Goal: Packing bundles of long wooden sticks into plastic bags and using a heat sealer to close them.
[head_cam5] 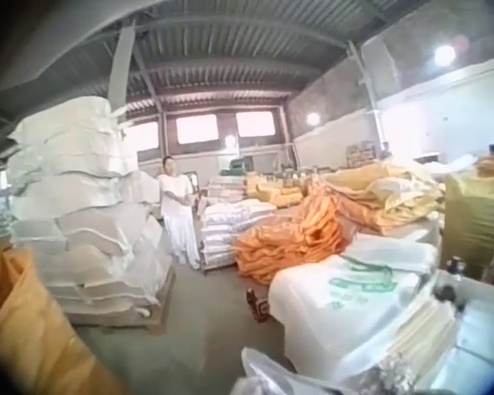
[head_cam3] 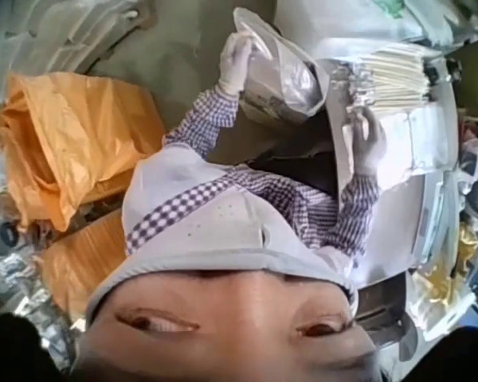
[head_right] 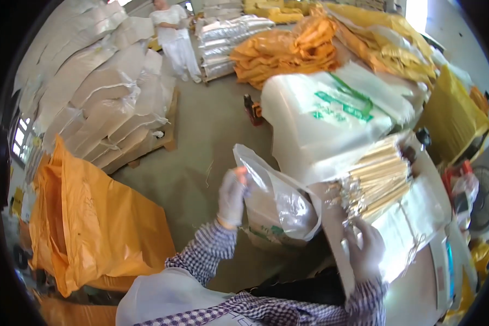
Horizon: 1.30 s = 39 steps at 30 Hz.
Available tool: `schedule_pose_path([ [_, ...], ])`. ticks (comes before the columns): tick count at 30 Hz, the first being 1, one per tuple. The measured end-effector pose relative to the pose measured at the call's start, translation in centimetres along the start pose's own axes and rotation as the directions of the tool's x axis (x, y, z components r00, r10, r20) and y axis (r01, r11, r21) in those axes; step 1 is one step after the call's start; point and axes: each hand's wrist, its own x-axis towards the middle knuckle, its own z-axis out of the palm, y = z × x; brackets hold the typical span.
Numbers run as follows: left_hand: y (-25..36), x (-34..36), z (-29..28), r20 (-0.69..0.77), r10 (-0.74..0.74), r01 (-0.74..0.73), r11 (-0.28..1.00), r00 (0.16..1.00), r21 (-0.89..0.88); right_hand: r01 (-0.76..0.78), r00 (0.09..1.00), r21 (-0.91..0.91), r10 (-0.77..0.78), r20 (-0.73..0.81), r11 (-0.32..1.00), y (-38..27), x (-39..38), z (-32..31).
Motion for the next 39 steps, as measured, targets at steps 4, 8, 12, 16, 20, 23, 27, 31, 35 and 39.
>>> schedule_pose_path([
  [4,1.5,-5.2,6.8,0.273,0.225,-0.258,0.962,0.935,0.09,-0.252,0.956,-0.255,0.198,-0.218,0.934,8.2,-11.3,-8.1],
  [8,2.6,-6.0,12.5,0.341,0.505,-0.564,0.82,0.793,0.097,-0.411,0.882,-0.523,0.182,-0.434,0.747,8.1,-19.6,-15.5],
  [12,3.3,-9.1,18.8,0.518,0.486,-0.589,0.807,0.703,0.043,-0.634,0.761,-0.55,0.315,-0.567,0.544,15.1,-32.3,-20.2],
  [16,3.9,-11.1,20.4,0.556,0.527,-0.663,0.746,0.643,0.06,-0.766,0.625,-0.4,0.434,-0.649,0.504,14.2,-33.4,-20.5],
  [20,4.4,-12.4,19.6,0.546,0.522,-0.678,0.725,0.655,0.12,-0.664,0.708,-0.42,0.339,-0.62,0.618,15.9,-34.1,-20.2],
  [23,5.7,-13.1,18.2,0.521,0.498,-0.66,0.728,0.694,0.183,-0.778,0.628,-0.465,0.495,-0.601,0.423,17.3,-34.0,-18.3],
  [27,6.6,-12.7,16.7,0.475,0.573,-0.725,0.645,0.668,0.242,-0.746,0.512,-0.626,0.795,-0.325,0.225,20.1,-34.1,-16.1],
  [31,7.6,-12.6,15.6,0.442,0.58,-0.723,0.619,0.684,0.307,-0.783,0.481,-0.585,0.803,-0.353,0.212,19.5,-33.2,-16.0],
  [35,8.1,-12.9,15.7,0.455,0.586,-0.737,0.594,0.671,0.322,-0.788,0.482,-0.578,0.798,-0.362,0.213,19.0,-33.0,-16.2],
  [39,8.3,-13.2,16.0,0.458,0.572,-0.722,0.63,0.68,0.286,-0.784,0.482,-0.579,0.807,-0.342,0.223,19.5,-33.2,-16.4],
])
